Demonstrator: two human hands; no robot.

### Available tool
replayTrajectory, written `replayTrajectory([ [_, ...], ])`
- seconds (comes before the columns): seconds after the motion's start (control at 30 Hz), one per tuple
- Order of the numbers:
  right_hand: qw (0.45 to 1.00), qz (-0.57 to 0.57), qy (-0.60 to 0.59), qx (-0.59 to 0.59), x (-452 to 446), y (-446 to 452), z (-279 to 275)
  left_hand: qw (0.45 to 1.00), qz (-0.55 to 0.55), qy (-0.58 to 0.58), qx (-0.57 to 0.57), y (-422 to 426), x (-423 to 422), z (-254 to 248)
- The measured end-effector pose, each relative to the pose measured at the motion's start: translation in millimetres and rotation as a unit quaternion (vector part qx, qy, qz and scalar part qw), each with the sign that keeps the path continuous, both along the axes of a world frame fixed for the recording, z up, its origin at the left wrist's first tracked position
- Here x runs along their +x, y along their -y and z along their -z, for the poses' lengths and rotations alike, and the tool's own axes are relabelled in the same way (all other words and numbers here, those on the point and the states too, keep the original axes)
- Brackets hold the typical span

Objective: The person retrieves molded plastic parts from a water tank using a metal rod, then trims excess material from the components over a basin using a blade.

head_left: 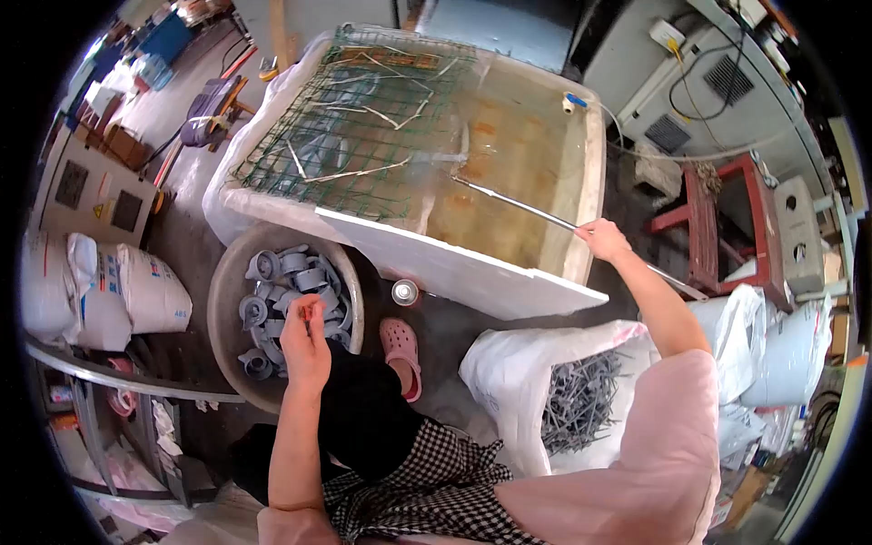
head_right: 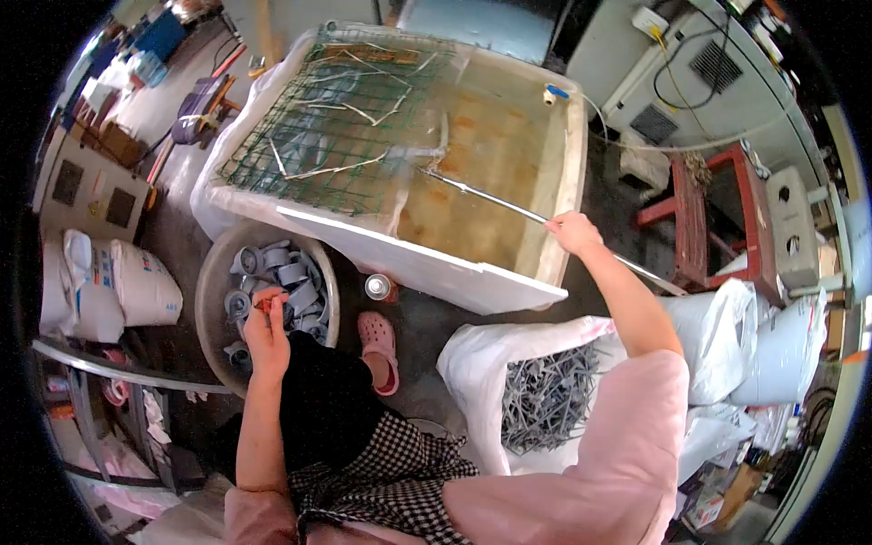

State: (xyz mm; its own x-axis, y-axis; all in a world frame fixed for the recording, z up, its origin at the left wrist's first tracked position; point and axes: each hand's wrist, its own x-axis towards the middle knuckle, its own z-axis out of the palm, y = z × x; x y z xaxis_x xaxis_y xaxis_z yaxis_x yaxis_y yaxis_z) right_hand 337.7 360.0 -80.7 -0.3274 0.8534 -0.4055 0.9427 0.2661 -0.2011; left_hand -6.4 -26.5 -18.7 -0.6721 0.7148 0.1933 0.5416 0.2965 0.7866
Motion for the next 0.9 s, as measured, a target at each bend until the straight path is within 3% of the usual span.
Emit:
replayTrajectory([
  [0.13,0.995,-0.086,-0.05,-0.01,-66.8,-29.5,43.3,1.0,-0.008,0.001,0.011,-4.1,0.0,-3.9],
  [0.3,0.991,-0.106,-0.083,-0.004,-134.6,-43.1,59.2,0.999,0.001,0.001,0.051,-7.3,-3.7,4.0],
  [0.37,0.989,-0.111,-0.099,-0.005,-142.6,-45.0,63.3,0.999,0.013,-0.026,-0.012,-4.8,-5.5,3.3],
  [0.5,0.984,-0.122,-0.126,-0.024,-114.4,-58.8,55.2,1.0,-0.005,-0.015,-0.018,-1.0,-4.4,2.1],
  [0.67,0.987,-0.129,-0.091,0.013,-23.7,-50.3,8.9,1.0,-0.01,-0.022,0.01,-0.5,-2.5,4.9],
  [0.9,0.983,-0.069,-0.006,0.169,85.2,16.8,-128.9,0.999,-0.009,-0.032,0.011,1.8,1.9,-0.6],
])
